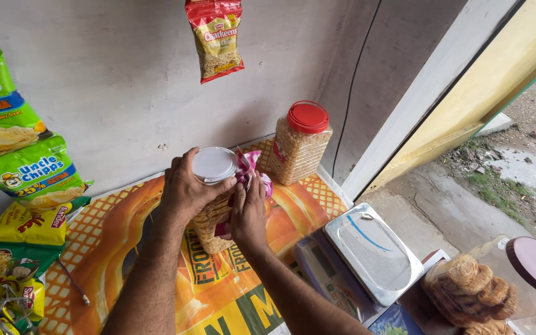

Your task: Wiping and cleaning snack jars with a cloth on a shop counter.

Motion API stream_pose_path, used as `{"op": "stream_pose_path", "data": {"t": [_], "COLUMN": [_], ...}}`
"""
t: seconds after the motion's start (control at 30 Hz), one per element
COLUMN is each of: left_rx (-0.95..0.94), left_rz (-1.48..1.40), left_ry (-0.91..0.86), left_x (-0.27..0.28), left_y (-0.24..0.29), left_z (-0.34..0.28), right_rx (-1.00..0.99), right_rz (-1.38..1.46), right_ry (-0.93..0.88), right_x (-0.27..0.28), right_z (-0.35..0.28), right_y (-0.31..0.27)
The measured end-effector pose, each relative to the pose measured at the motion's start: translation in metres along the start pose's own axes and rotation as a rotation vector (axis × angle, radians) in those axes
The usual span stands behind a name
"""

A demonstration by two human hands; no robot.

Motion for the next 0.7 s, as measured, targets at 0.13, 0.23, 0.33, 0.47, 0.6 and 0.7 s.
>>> {"op": "stream_pose_path", "data": {"t": [0.13,0.23,0.33,0.47,0.6,0.7], "left_rx": [-0.039,-0.015,-0.058,-0.02,0.039,0.022], "left_rz": [-0.019,0.024,-0.006,-0.029,-0.013,0.0], "left_ry": [0.009,0.008,0.015,-0.01,-0.045,-0.024], "left_x": [0.002,0.007,0.014,0.017,0.014,0.011], "left_y": [-0.008,-0.02,-0.029,-0.026,-0.016,-0.018], "left_z": [0.001,0.003,-0.003,-0.004,-0.004,-0.002], "right_rx": [-0.015,0.048,0.205,0.062,-0.524,-0.522], "right_rz": [0.023,0.081,0.163,0.365,0.506,0.605], "right_ry": [-0.042,-0.081,-0.096,-0.336,-0.48,-0.517], "right_x": [0.003,0.0,-0.004,-0.023,-0.028,-0.04], "right_z": [0.01,0.04,0.059,0.066,0.048,0.023], "right_y": [-0.011,-0.017,-0.018,0.005,0.045,0.097]}}
Point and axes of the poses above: each hand's wrist, its own z-axis towards the middle knuckle, its own x-axis out of the back of the hand, y = z × x, the point moved 2 cm from there along z, towards the middle knuckle, and after that the axes turned 9 degrees about -z, right-handed, at the moved point
